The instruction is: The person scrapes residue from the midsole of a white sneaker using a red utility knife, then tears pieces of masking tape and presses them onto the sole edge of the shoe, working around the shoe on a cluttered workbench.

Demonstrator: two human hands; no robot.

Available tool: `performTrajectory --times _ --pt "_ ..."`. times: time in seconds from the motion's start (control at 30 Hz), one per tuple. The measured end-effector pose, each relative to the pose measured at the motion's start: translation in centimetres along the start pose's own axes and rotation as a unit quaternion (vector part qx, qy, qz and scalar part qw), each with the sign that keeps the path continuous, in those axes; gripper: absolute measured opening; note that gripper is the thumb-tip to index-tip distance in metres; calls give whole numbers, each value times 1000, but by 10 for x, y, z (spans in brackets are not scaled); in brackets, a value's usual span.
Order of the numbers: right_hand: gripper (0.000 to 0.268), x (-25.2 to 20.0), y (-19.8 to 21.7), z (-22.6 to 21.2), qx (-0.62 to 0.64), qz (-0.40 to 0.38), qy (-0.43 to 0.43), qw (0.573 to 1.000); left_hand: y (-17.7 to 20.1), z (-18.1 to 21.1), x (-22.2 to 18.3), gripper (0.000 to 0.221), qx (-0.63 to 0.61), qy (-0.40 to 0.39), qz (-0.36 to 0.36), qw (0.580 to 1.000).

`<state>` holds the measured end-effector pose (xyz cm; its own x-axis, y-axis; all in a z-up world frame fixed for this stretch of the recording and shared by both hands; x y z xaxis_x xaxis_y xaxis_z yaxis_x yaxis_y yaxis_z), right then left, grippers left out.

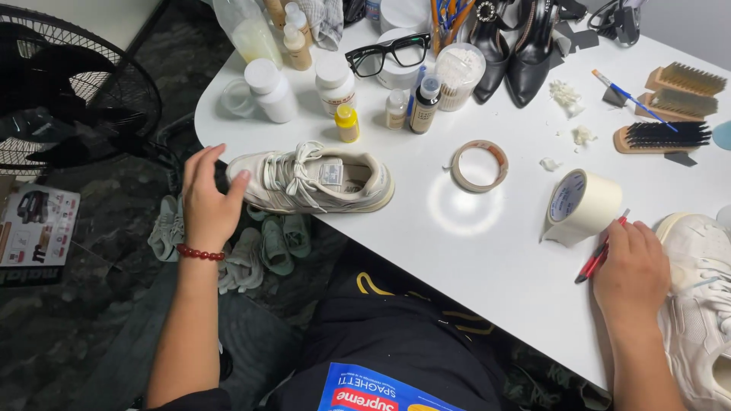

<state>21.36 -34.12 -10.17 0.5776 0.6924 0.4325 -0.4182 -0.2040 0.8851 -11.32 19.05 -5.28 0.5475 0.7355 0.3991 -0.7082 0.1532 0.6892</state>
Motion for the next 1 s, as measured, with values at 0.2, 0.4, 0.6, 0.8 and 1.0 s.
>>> performTrajectory --times 0.2,0.4,0.6,0.8,1.0 --pt "48 32 23 -23 -9 8 -46 999 -65 -73 -24 45 -320 269 23 908" --pt "54 36 19 -26 86 168 -78 979 -75 -37 -38 38 -454 156 160 862" --pt "58 36 19 -24 115 222 -66 966 -47 53 -19 53 -685 33 68 725" --pt "45 36 21 -28 126 220 -50 966 -28 107 3 56 -651 -53 -27 757" --pt "30 18 0 -14 110 213 -34 970 -20 162 1 57 -616 -67 -128 774"
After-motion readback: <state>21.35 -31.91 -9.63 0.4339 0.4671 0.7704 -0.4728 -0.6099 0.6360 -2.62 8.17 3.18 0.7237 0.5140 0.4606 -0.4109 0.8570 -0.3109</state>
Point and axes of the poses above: each hand's wrist, its own x-axis towards the middle knuckle, its own y-axis out of the back of the hand, z = x × y, the point moved 1 cm from there along x, towards the middle knuckle, and after that the axes turned 5 degrees about y, right-handed, at the moved point
